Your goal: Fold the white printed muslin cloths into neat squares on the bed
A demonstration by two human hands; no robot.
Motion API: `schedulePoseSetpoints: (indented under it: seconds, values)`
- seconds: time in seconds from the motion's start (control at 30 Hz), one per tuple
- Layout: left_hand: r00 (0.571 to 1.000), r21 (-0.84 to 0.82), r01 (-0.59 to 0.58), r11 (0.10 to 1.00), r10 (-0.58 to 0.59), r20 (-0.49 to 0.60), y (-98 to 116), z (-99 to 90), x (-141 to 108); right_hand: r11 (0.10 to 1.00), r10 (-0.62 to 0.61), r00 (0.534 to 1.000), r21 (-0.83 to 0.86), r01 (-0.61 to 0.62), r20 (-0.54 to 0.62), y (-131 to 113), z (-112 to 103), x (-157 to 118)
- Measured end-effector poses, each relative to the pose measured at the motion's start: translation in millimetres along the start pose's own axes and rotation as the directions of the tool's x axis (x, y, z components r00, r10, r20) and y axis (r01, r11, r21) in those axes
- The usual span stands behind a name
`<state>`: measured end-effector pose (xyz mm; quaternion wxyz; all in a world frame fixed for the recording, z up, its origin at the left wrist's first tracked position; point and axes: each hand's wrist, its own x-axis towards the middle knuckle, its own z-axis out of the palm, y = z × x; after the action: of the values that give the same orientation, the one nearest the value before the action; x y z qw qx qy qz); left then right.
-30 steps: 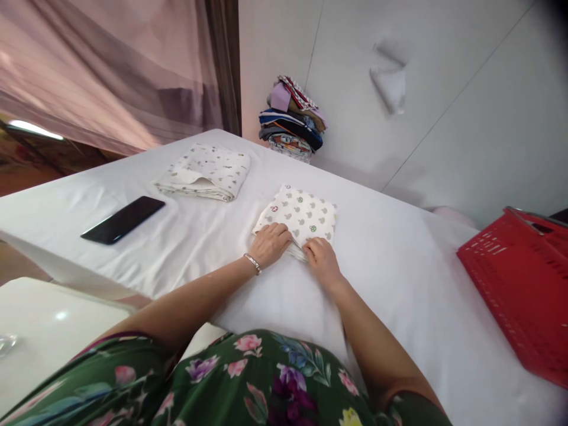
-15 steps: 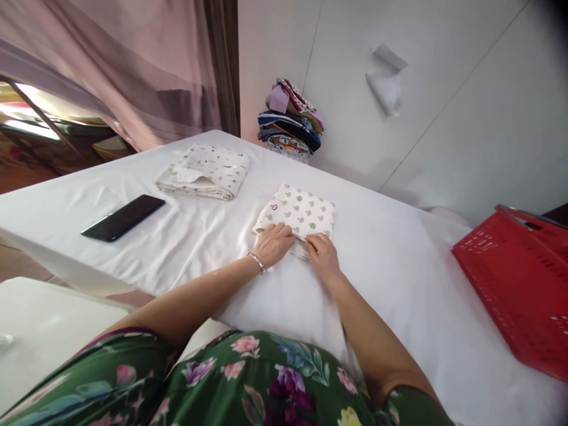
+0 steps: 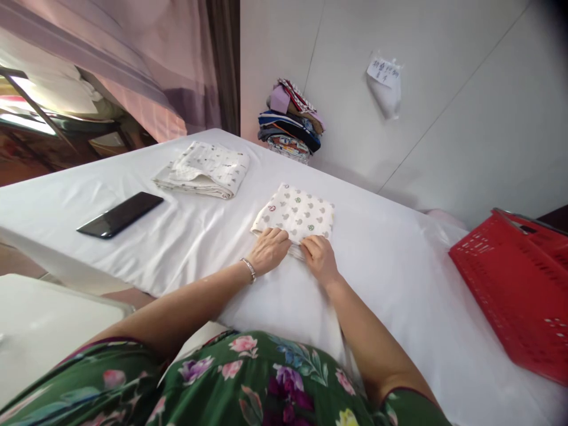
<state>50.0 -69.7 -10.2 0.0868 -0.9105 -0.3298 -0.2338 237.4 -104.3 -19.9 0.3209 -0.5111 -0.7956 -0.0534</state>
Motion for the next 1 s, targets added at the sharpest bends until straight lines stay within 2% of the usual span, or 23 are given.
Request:
schedulePoseSetpoints:
  seconds: [0.33, 0.53, 0.73, 0.87, 1.0]
  values:
    - [0.999, -0.060, 0.016, 0.998, -0.019, -0.046, -6.0, 8.8, 1.1, 0.997, -0.050, 0.995, -0.056, 0.055, 0.084, -6.9, 1.6, 0.9]
    - [0.997, -0.091, 0.038, 0.995, -0.045, -0.067, -5.7, 11.3, 4.0, 0.999, -0.005, 0.999, -0.052, 0.007, 0.037, -5.8, 2.9, 3.1]
    - [0.983, -0.099, 0.071, 0.993, -0.087, -0.163, -7.8, 6.2, -0.4, 0.999, 0.001, 1.000, -0.042, -0.001, -0.009, -0.7, 4.0, 2.5]
    - [0.994, -0.054, 0.009, 0.999, -0.015, -0.111, -8.2, 3.1, -5.6, 0.998, -0.012, 1.000, -0.060, 0.012, 0.003, -0.7, 4.2, 2.1]
    - [0.997, -0.027, 0.025, 0.999, -0.027, -0.067, -9.2, 6.7, -6.7, 0.996, -0.017, 1.000, -0.087, 0.018, 0.011, -3.2, 3.9, 2.6]
